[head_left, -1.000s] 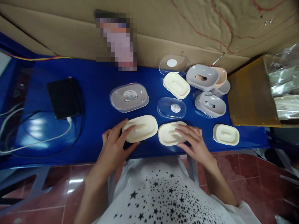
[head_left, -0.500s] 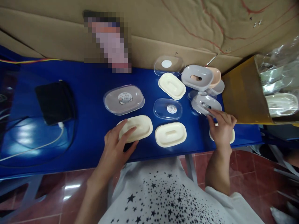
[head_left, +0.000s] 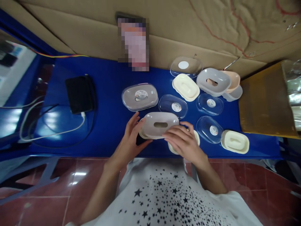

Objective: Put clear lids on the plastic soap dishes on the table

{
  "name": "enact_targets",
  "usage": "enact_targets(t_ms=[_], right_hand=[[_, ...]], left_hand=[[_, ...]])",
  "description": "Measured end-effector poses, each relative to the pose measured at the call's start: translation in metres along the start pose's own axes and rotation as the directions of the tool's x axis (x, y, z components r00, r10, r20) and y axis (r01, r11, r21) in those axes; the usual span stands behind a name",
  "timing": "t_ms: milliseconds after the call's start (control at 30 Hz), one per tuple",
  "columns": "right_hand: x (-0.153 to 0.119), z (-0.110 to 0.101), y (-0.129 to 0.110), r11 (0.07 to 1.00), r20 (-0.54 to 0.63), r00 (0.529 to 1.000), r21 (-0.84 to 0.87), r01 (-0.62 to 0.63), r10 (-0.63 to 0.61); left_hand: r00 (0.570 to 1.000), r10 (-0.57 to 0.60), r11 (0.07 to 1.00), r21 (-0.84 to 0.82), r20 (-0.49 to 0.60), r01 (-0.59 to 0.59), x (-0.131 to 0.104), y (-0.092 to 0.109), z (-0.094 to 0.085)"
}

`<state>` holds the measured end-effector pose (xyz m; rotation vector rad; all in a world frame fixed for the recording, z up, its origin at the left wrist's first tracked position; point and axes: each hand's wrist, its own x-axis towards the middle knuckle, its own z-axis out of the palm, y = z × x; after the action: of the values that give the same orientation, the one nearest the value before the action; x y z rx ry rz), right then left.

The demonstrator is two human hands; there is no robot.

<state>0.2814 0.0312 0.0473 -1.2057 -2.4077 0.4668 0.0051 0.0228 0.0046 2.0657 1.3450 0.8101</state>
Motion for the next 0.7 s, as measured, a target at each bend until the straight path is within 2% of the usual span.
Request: enact_targets(t_ms=[133,333,467,600,700], right_hand=[[0.010,0.011,-0.007,0.994,0.083,0.992,-0.034,0.101,-0.098],[0.007,0.003,-0.006,0.981,0.140,0.978,-0.097,0.166,-0.152],[0.007,0.007,-0.007,0.958,0.137,0.967,-0.160,0.237,-0.216],[0.011,0.016,-0.009,0.948,0.182,0.960,-0.197,0.249,-0.214],[0.015,0.015,-0.003,0.961,0.182,0.958,-0.128,0.246,-0.221]], left_hand=[[0.999,0.025,0.998,0.055,0.041,-0.027,-0.004,-0.002,-0.006],[0.990,0.119,0.981,0.143,0.074,-0.128,-0.005,-0.003,-0.011],[0.982,0.166,0.970,0.167,0.094,-0.180,-0.005,-0.002,-0.012],[0.974,0.178,0.959,0.198,0.139,-0.203,-0.006,-0.001,-0.011],[0.975,0.169,0.952,0.233,0.146,-0.199,-0.007,0.000,-0.010]])
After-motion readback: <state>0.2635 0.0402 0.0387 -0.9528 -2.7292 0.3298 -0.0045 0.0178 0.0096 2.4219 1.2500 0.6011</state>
